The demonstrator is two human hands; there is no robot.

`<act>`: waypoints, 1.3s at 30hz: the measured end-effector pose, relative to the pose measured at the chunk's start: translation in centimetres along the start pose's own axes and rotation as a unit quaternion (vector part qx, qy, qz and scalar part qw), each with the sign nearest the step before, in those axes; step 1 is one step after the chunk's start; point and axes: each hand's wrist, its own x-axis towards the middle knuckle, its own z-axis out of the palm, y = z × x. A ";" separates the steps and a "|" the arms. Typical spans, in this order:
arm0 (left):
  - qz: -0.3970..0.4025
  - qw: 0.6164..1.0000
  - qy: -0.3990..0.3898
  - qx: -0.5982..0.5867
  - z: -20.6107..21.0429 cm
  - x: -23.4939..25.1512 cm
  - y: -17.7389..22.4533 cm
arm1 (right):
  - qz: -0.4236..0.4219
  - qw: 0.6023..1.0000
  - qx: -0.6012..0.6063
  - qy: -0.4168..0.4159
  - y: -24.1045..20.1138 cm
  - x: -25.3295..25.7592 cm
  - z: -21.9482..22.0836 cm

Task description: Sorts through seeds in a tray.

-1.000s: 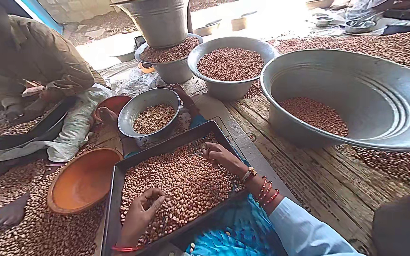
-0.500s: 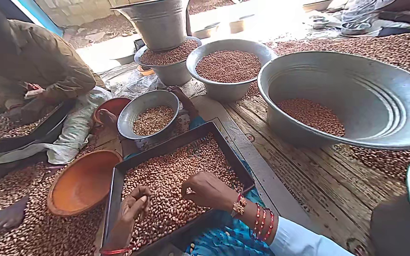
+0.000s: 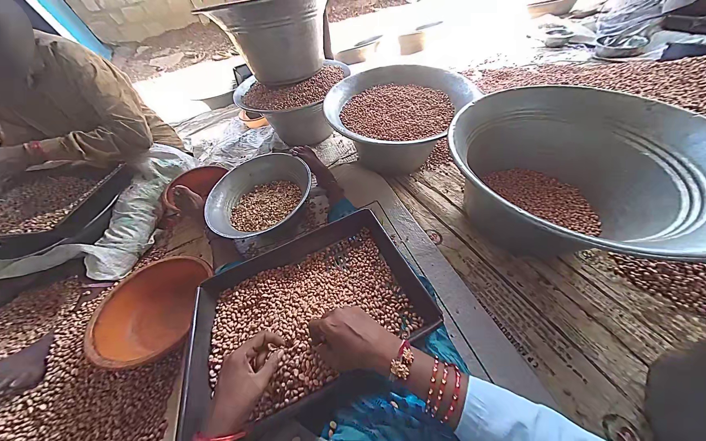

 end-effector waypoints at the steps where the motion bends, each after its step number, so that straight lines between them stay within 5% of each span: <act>1: -0.016 0.996 -0.019 -0.088 -0.6 0.1 -0.5 | 0.005 1.000 -0.004 0.001 0.0 -0.1 -0.1; 4: -0.032 0.959 -0.098 -0.266 -1.8 -0.2 -1.3 | -0.003 1.000 -0.002 -0.010 -1.0 -0.6 -0.8; 10: 0.031 0.995 -0.069 0.061 -0.7 -2.0 3.0 | -0.242 0.944 0.222 -0.041 -3.5 -2.3 -3.4; 12: 0.060 0.992 -0.059 0.092 -0.1 -2.1 3.3 | -0.204 0.955 0.215 0.011 -2.7 -2.9 -4.8; 15: 0.069 0.988 -0.084 0.110 0.5 -1.9 2.9 | -0.028 0.991 0.082 0.104 -0.1 -3.8 -6.2; 17: 0.059 0.987 -0.099 0.113 0.7 -1.9 3.0 | 0.091 0.992 0.019 0.083 1.5 -4.6 -6.8; 20: 0.065 0.985 -0.106 0.116 0.7 -1.8 2.8 | 0.161 0.986 -0.018 0.033 3.2 -5.5 -5.9; 27: 0.056 0.992 -0.092 0.059 0.5 -1.4 1.7 | 0.171 0.985 -0.015 -0.016 4.0 -5.1 -3.0; 30: -0.022 0.992 -0.046 -0.115 -0.8 -1.0 0.9 | 0.159 0.987 -0.022 -0.019 4.3 -4.8 -2.8; 34: -0.090 0.923 -0.044 -0.371 -2.5 -0.6 0.5 | 0.146 0.989 0.025 0.012 5.5 -5.1 -3.0; 36: -0.086 0.933 -0.051 -0.346 -2.2 0.2 1.3 | 0.135 0.979 0.133 0.076 6.2 -5.3 -2.8; 39: -0.026 0.982 -0.086 -0.167 -0.6 2.0 3.7 | 0.125 0.911 0.367 0.137 6.2 -5.0 -2.7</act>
